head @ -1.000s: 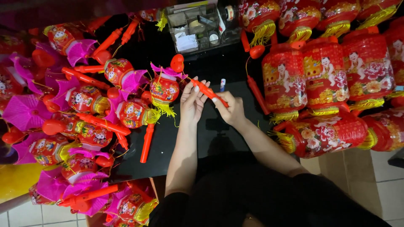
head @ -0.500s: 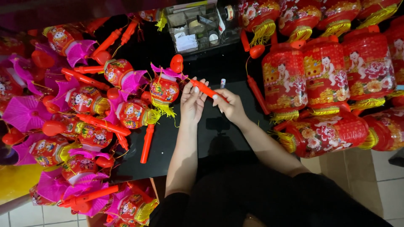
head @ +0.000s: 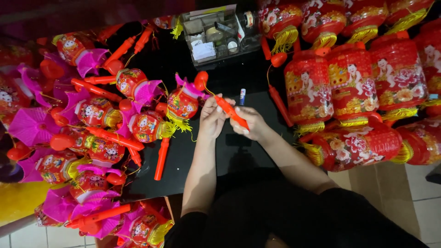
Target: Assembling small decorative lanterns by attaching plastic handles to the lantern bodies.
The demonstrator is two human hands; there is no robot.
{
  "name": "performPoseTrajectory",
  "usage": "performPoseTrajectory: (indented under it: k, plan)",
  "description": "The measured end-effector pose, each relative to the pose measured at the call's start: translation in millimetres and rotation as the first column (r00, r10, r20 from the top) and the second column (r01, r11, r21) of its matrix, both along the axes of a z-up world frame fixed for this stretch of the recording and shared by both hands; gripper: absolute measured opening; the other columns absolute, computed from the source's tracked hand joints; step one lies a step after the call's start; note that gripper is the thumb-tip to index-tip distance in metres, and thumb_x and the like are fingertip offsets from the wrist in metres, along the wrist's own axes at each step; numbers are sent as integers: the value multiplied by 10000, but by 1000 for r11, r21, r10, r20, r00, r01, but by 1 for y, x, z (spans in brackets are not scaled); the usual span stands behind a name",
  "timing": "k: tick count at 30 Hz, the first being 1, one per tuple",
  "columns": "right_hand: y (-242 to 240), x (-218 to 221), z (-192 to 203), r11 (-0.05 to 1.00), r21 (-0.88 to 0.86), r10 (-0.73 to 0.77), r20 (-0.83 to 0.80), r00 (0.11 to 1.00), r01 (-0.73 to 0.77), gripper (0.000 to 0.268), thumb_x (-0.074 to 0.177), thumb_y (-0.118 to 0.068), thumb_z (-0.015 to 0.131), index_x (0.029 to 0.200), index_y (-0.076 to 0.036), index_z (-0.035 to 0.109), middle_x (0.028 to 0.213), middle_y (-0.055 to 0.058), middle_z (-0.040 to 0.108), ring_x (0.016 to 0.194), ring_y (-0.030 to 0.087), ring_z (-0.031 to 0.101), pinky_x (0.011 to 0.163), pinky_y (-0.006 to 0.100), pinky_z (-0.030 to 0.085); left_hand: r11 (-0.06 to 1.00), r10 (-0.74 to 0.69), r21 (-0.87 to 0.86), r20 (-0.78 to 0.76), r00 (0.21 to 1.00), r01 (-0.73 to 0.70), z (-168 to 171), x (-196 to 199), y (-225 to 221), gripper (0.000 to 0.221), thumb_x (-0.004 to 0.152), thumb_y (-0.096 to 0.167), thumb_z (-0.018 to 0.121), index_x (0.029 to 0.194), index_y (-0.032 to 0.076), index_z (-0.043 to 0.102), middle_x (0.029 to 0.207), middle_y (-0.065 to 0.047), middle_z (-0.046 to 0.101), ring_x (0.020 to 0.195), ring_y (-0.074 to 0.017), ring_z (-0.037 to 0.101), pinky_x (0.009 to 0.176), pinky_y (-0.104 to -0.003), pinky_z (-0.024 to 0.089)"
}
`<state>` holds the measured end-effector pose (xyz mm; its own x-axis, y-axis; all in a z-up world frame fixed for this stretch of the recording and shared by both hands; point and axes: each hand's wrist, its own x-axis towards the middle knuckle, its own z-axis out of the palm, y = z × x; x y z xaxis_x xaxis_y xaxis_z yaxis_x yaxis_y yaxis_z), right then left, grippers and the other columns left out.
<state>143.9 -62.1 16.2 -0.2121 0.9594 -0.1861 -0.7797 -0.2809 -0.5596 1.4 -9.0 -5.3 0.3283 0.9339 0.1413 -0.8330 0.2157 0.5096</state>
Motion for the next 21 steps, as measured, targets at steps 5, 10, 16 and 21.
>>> performPoseTrajectory:
  k: [5,10,16,21]
  plan:
    - [2,1,-31,990,46,139,-70,988,-136,328,1084,-227,472,1107,89,556,465,131,446,235,97,379,258,203,276,992,-97,83,72,993,91,-17,-3,2,417,913,35,669,1319,18,577,1163,-290,676,1124,-372,673,774,-413,609]
    - [7,5,-15,900,431,-85,326,941,-68,234,975,-54,620,1164,52,529,572,244,597,294,179,487,273,249,349,996,-2,93,-34,999,5,-4,3,-4,411,946,81,679,1345,39,587,1222,-225,696,1154,-289,681,961,-408,570]
    - [-1,26,5,850,522,-382,519,765,71,222,1067,-80,529,1108,65,692,536,157,574,372,170,518,389,229,408,957,185,291,-566,803,-15,77,-16,-47,369,1026,151,656,1352,-16,609,1293,-266,652,1233,-340,615,1083,-490,473]
    - [-17,33,21,889,452,-189,205,960,78,337,1033,-259,522,1057,50,656,591,233,569,440,216,536,379,260,407,821,521,554,-624,583,-141,123,-56,-82,188,955,26,675,1129,19,745,943,-164,779,926,-248,758,906,-410,581]
